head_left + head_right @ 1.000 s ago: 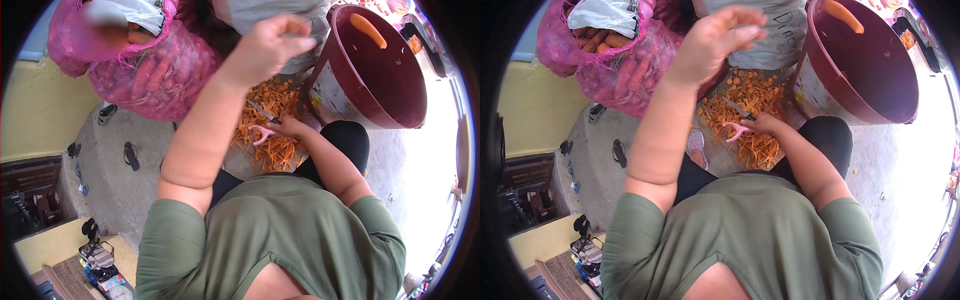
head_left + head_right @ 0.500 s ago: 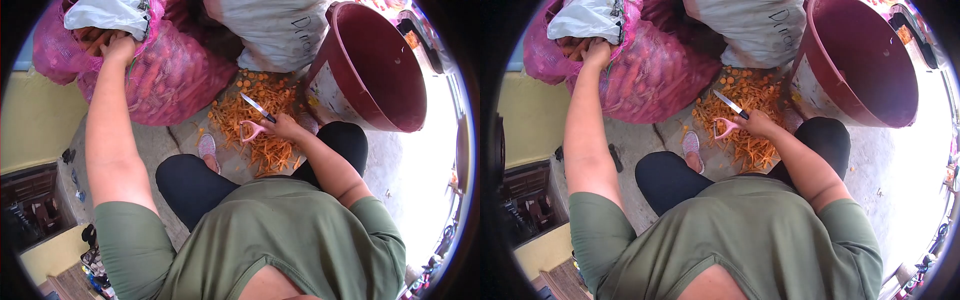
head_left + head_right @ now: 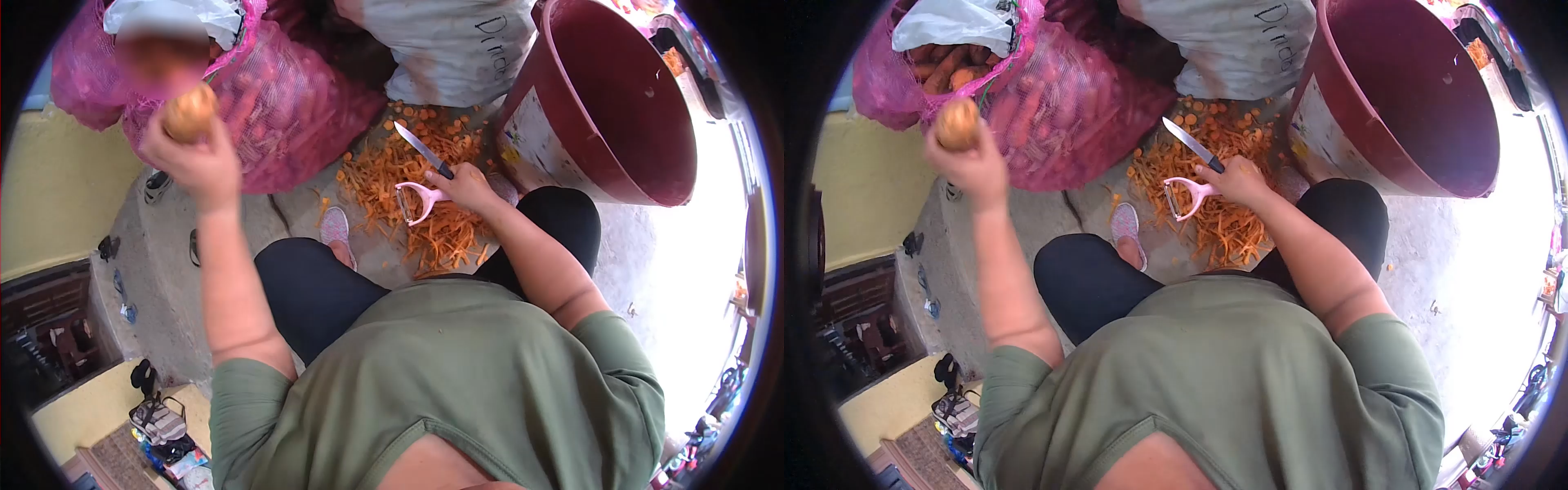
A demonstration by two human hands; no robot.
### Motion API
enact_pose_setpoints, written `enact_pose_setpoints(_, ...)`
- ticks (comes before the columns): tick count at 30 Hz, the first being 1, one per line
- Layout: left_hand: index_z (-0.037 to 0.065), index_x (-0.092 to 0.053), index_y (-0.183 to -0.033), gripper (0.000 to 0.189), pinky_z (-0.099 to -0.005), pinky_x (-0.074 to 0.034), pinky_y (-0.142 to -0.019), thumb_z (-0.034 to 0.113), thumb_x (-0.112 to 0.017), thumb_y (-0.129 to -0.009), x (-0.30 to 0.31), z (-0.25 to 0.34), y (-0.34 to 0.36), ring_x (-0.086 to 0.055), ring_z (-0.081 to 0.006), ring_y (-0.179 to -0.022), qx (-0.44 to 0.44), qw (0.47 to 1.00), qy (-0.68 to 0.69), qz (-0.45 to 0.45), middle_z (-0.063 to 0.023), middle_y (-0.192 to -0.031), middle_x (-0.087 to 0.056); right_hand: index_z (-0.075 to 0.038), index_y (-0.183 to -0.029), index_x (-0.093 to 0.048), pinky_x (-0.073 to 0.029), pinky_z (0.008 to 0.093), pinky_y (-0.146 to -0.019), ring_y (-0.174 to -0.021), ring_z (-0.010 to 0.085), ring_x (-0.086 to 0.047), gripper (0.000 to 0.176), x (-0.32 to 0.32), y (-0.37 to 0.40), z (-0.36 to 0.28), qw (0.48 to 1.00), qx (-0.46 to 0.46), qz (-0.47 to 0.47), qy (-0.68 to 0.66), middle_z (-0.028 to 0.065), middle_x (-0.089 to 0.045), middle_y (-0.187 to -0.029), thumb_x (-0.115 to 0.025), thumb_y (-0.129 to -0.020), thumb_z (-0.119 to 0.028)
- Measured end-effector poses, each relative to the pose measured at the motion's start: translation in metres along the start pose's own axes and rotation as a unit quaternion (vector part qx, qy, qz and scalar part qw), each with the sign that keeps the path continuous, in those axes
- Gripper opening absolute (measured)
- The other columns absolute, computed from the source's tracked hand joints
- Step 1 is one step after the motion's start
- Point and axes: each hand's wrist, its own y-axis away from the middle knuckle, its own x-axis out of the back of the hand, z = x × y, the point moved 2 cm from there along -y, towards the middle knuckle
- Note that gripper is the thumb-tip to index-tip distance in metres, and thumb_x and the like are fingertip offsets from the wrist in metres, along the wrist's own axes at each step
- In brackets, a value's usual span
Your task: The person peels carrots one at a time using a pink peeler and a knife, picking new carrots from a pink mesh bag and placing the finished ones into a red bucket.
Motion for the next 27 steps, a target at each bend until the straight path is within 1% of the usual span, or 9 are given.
enact_pose_setpoints(1,0.0,-0.039,-0.103,0.041,-0.0342,-0.045,-0.068,0.007,-0.063,-0.071,-0.002,0.012,0.025,-0.053,-0.0206,-0.076,0.124,0.979,0.161,-0.016,-0.0101,-0.093,-0.05,0.001,-0.058,-0.058,-0.044,0.0368,-0.056,-0.058,0.0266,-0.059,0.055,0.001,0.001,-0.001,1.0,-0.001,0.009,0.0,0.0145,-0.056,-0.055,-0.056,-0.07,-0.053)
enact_pose_setpoints(3,0.001,-0.047,-0.098,0.038,-0.0285,-0.045,-0.069,0.002,-0.061,-0.063,0.007,0.057,0.06,-0.053,-0.0139,-0.074,0.388,0.806,0.341,-0.289,-0.0058,-0.089,-0.053,0.001,-0.057,-0.057,-0.044,0.0366,-0.056,-0.057,0.0267,-0.059,0.056,0.002,0.004,-0.004,1.0,-0.002,0.025,-0.001,0.0149,-0.055,-0.055,-0.056,-0.07,-0.054)
enact_pose_setpoints(5,0.001,-0.05,-0.1,0.042,-0.0266,-0.043,-0.07,0.0,-0.062,-0.06,0.002,0.085,0.124,-0.052,-0.013,-0.079,0.557,0.589,0.464,-0.357,-0.0032,-0.09,-0.053,0.001,-0.059,-0.058,-0.044,0.0369,-0.057,-0.058,0.0275,-0.058,0.055,-0.003,0.0,0.001,0.999,0.013,0.039,0.004,0.0153,-0.056,-0.056,-0.056,-0.07,-0.053)
enact_pose_setpoints(7,0.001,-0.05,-0.102,0.043,-0.0276,-0.043,-0.073,-0.002,-0.062,-0.06,0.0,0.113,0.169,-0.052,-0.0138,-0.082,0.603,0.469,0.504,-0.403,-0.0033,-0.092,-0.053,0.001,-0.062,-0.058,-0.044,0.0374,-0.057,-0.059,0.0284,-0.058,0.054,-0.007,-0.002,0.003,0.998,0.028,0.058,0.006,0.0156,-0.056,-0.058,-0.056,-0.071,-0.052)
enact_pose_setpoints(10,0.001,-0.041,-0.113,0.05,-0.0321,-0.042,-0.08,-0.007,-0.057,-0.066,-0.002,0.139,0.191,-0.052,-0.0175,-0.091,0.611,0.371,0.541,-0.442,-0.0064,-0.105,-0.049,0.0,-0.066,-0.059,-0.043,0.038,-0.058,-0.061,0.0296,-0.058,0.05,-0.013,-0.001,0.004,0.996,0.042,0.078,-0.006,0.016,-0.057,-0.06,-0.056,-0.072,-0.05)
enact_pose_setpoints(17,0.001,-0.046,-0.105,0.043,-0.0273,-0.043,-0.078,-0.004,-0.062,-0.065,-0.001,0.154,0.197,-0.054,-0.0147,-0.087,0.59,0.385,0.548,-0.451,-0.0055,-0.095,-0.054,-0.001,-0.068,-0.06,-0.044,0.0381,-0.059,-0.063,0.0298,-0.059,0.047,-0.001,0.016,-0.011,0.994,0.039,0.099,-0.013,0.0161,-0.058,-0.062,-0.058,-0.071,-0.048)
enact_pose_setpoints(23,0.004,-0.044,-0.108,0.036,-0.0268,-0.047,-0.054,0.009,-0.055,-0.075,0.006,0.132,0.187,-0.054,-0.0155,-0.067,0.661,0.333,0.522,-0.423,-0.0091,-0.088,-0.051,0.001,-0.062,-0.06,-0.044,0.0361,-0.056,-0.055,0.0263,-0.058,0.045,0.011,-0.012,0.021,0.989,-0.023,0.141,0.035,0.0148,-0.056,-0.056,-0.063,-0.067,-0.044)
enact_pose_setpoints(24,0.007,-0.042,-0.11,0.033,-0.0268,-0.044,-0.045,0.024,-0.05,-0.083,0.005,0.129,0.19,-0.052,-0.0149,-0.059,0.685,0.315,0.517,-0.405,-0.0085,-0.084,-0.05,0.0,-0.064,-0.061,-0.045,0.0361,-0.058,-0.059,0.0264,-0.059,0.045,0.014,-0.005,0.012,0.993,-0.02,0.116,0.024,0.0153,-0.058,-0.06,-0.063,-0.067,-0.044)
enact_pose_setpoints(27,0.009,-0.039,-0.112,0.038,-0.0282,-0.047,-0.052,0.035,-0.046,-0.085,-0.008,0.116,0.216,-0.053,-0.0152,-0.062,0.719,0.176,0.558,-0.374,-0.0073,-0.085,-0.05,-0.001,-0.068,-0.062,-0.045,0.0363,-0.061,-0.065,0.0268,-0.06,0.043,0.009,0.02,-0.018,0.998,-0.003,0.054,0.028,0.0163,-0.059,-0.064,-0.062,-0.068,-0.044)
